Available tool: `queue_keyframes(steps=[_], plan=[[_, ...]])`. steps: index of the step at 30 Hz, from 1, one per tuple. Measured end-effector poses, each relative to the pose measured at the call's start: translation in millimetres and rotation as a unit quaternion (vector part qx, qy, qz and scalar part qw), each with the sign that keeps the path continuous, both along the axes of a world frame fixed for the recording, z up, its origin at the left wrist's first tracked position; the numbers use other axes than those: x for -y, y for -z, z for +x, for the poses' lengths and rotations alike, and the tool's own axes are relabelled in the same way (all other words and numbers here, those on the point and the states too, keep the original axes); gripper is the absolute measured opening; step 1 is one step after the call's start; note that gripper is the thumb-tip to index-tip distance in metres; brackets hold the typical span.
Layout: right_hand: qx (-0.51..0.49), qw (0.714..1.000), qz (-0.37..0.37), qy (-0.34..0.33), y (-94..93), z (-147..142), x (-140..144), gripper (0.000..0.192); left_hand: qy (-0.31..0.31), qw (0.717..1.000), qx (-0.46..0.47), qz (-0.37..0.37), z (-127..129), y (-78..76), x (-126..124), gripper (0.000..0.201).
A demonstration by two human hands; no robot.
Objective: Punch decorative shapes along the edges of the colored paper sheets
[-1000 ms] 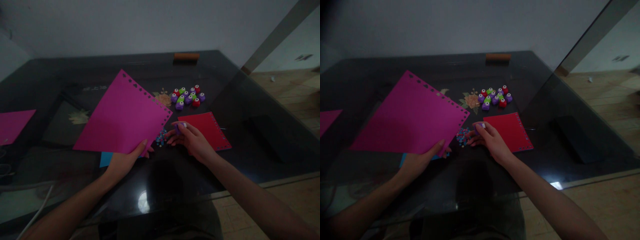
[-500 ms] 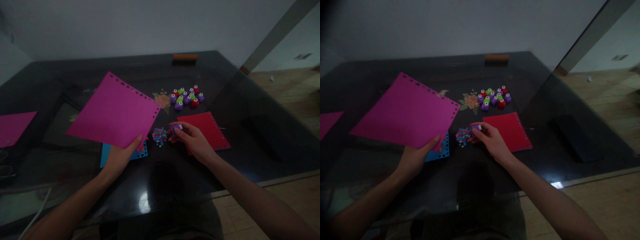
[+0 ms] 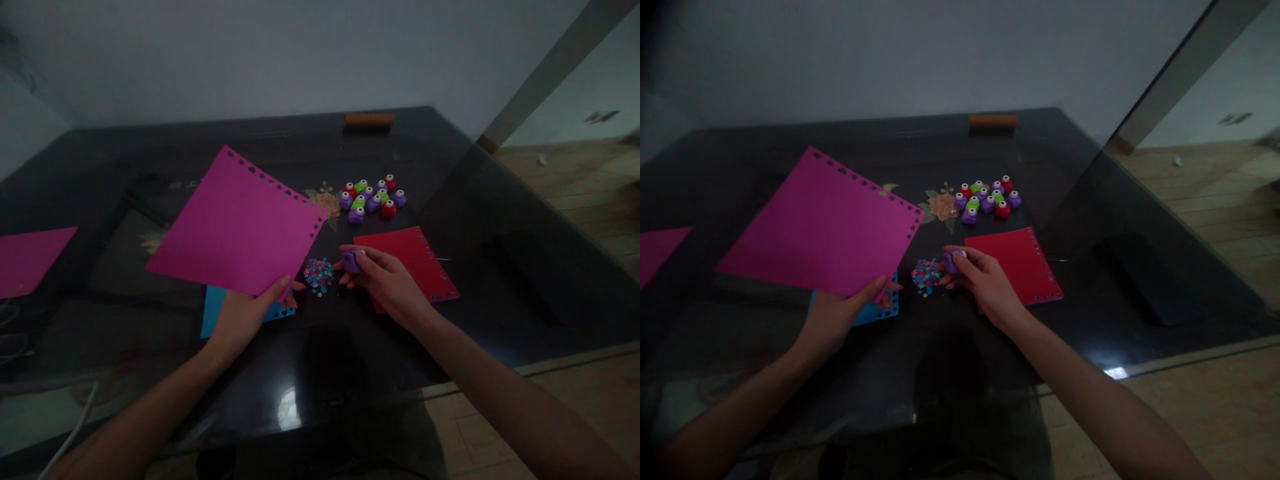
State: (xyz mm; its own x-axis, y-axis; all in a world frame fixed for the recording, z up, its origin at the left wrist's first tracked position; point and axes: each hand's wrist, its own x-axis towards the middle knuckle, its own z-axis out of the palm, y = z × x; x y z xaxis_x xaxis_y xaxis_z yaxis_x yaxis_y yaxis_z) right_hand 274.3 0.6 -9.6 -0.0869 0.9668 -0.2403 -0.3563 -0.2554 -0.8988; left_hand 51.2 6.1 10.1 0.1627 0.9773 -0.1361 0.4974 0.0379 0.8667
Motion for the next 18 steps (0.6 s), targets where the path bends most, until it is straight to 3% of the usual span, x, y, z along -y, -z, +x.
queue_keyframes(steps=[8, 18], plan=[[-0.045, 0.999, -0.004, -0.009, 2.1, 0.1, -0.5, 0.031, 0.017, 0.998, 0.055, 0.017, -0.5, 7.6, -2.8, 0.032], [0.007, 0.999, 0.008, -0.033, 5.8, -2.0, 0.2, 0.035, 0.02, 0.997, 0.072, 0.008, 1.3, 11.3, -5.0, 0.03]])
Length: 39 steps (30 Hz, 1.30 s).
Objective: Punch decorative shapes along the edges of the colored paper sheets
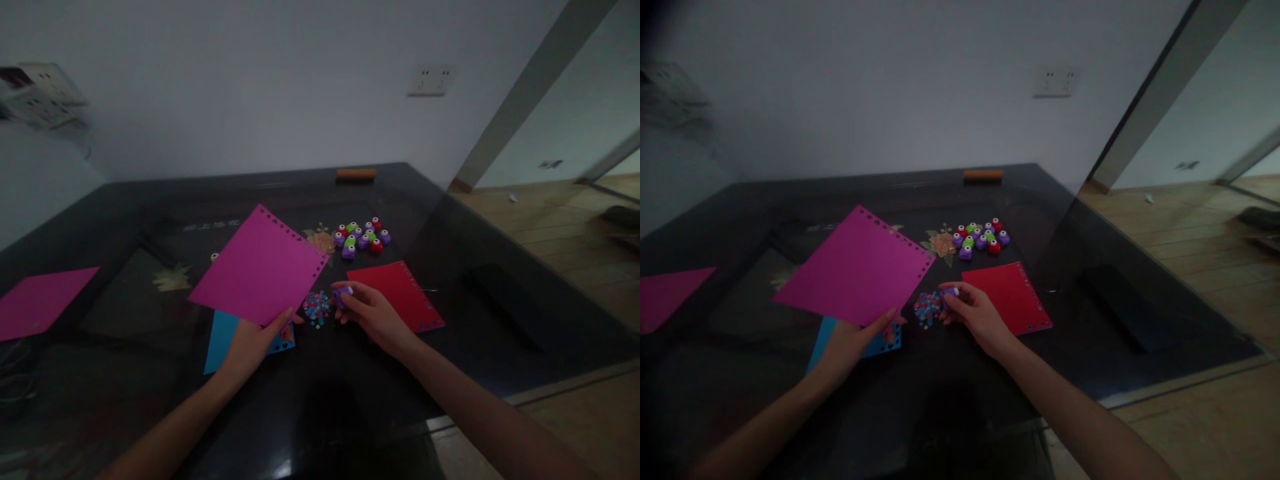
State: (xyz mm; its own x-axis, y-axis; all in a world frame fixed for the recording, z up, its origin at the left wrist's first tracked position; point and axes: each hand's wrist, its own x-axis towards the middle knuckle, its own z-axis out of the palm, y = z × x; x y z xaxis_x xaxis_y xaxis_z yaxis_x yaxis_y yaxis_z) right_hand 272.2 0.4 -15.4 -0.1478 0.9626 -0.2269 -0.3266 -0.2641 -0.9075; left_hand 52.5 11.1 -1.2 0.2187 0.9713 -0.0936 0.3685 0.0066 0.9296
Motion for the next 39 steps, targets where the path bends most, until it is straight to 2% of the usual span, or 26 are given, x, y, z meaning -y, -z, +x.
queue_keyframes(steps=[5, 11, 16, 24, 29, 33, 39], plan=[[0.036, 0.998, 0.026, -0.035, 2.9, -2.1, 2.4, 0.04, 0.014, 1.0, -0.013, 0.018, -0.4, 5.4, -3.9, 0.033], [0.061, 0.996, 0.055, -0.039, -1.0, 0.6, 0.2, 0.038, 0.015, 0.999, -0.021, 0.044, -1.0, 5.0, -4.3, 0.035], [0.071, 0.993, 0.094, -0.022, -11.2, 7.0, -2.5, 0.039, 0.011, 0.998, -0.006, 0.057, -0.7, 5.7, -4.6, 0.034], [0.119, 0.986, 0.113, 0.002, -20.7, 21.1, -5.6, 0.037, 0.026, 0.999, 0.009, 0.045, 1.0, 6.1, -0.4, 0.035], [0.128, 0.985, 0.116, 0.025, -25.4, 36.1, -8.6, 0.036, 0.036, 0.998, -0.023, 0.05, 1.6, 6.0, 2.8, 0.038], [0.138, 0.981, 0.124, 0.063, -29.7, 54.5, -21.5, 0.036, 0.041, 0.998, -0.028, 0.049, 1.9, 8.2, 3.5, 0.037], [0.247, 0.941, 0.173, 0.152, -32.3, 101.2, -62.6, 0.041, 0.049, 0.997, -0.03, 0.046, 3.1, 4.3, 5.2, 0.036]])
